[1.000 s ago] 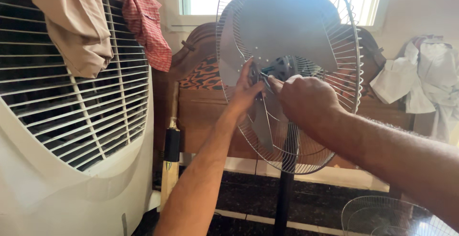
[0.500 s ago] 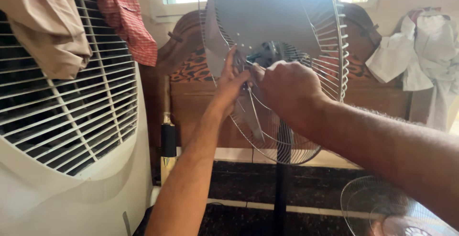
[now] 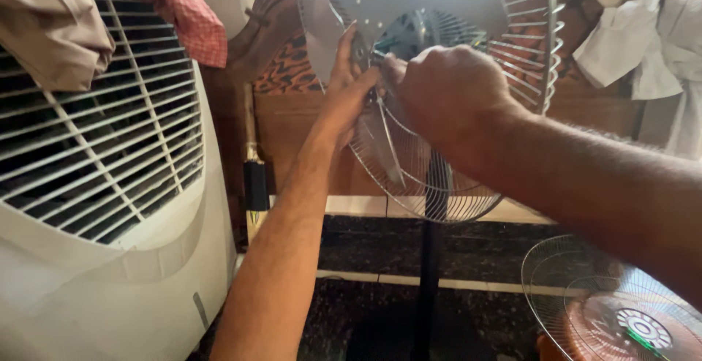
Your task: The person uses a screwdriver to loosen and remove the central hub nut on a standing fan, then detaches the fan blades from the motor shaft. The person also adjusts the fan head tilt mechanism.
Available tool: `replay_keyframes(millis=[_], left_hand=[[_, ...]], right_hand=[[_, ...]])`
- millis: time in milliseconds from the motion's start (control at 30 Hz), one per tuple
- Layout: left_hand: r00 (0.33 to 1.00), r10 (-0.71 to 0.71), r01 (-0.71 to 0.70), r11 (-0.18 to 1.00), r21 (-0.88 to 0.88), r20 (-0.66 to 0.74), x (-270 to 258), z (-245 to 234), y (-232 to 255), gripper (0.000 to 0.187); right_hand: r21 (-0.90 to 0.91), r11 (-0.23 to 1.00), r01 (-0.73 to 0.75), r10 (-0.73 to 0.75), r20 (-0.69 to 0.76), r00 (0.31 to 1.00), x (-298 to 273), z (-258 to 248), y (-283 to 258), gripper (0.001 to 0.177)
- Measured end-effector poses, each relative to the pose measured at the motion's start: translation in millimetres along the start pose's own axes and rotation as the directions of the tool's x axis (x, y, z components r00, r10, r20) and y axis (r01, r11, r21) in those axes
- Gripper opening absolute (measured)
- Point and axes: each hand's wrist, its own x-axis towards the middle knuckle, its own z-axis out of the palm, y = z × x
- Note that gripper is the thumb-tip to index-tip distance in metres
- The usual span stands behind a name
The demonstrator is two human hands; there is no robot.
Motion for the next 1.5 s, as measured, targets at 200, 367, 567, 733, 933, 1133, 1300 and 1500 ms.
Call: replay_keyframes(millis=[200,367,567,733,933,1133,1300,1500], left_hand=[[1.0,0.026,-0.027,0.999,0.024,0.004,-1.3,-0.1,-1.8,0.087],[1.0,0.016,-0.016,0.999,0.029,-0.004,0.1,0.5,-1.7,0.09],[1.0,-0.018,0.019,0.999,0.044,-0.021,-0.9,2.3,2.0,0.093],[1.0,0.008,-0.008,1.0,-0.016,0.011,-0.8,2.6,0.3,0.093],[0.999,0.041,-0.041,0.999,0.017,-0.016,2.0,1.0,-6.8,0.092],[0.995,0.07,-0.055,0.982,0.18,-0.074,7.1,3.5,-7.3,0.09],[0.995,0.083,-0.073,0.983,0.169,-0.053,1.9,4.2,-3.3,0.088],[0.998,0.051,-0.05,0.997,0.057,-0.027,2.3,6.4,-1.5,0.09]], right_hand=[[-0.016,1.0,-0.021,0.021,0.0,1.0,-2.5,-2.9,-0.3,0.07],[-0.079,0.996,-0.029,0.035,0.069,0.997,-4.0,-1.9,-0.7,0.068],[-0.022,0.997,-0.068,0.068,0.02,0.997,-3.5,-3.6,-3.1,0.058],[-0.042,0.999,-0.033,0.035,0.043,0.998,-3.2,-4.7,-4.7,0.067],[-0.036,0.999,-0.019,0.018,-0.032,0.999,-2.2,0.2,2.0,0.064],[0.004,1.0,0.012,-0.011,-0.179,0.984,-2.3,8.3,8.1,0.056],[-0.027,0.999,0.03,-0.035,-0.209,0.977,-6.0,10.3,6.9,0.06],[-0.02,1.0,0.022,-0.024,-0.082,0.996,-5.6,6.7,8.8,0.061]])
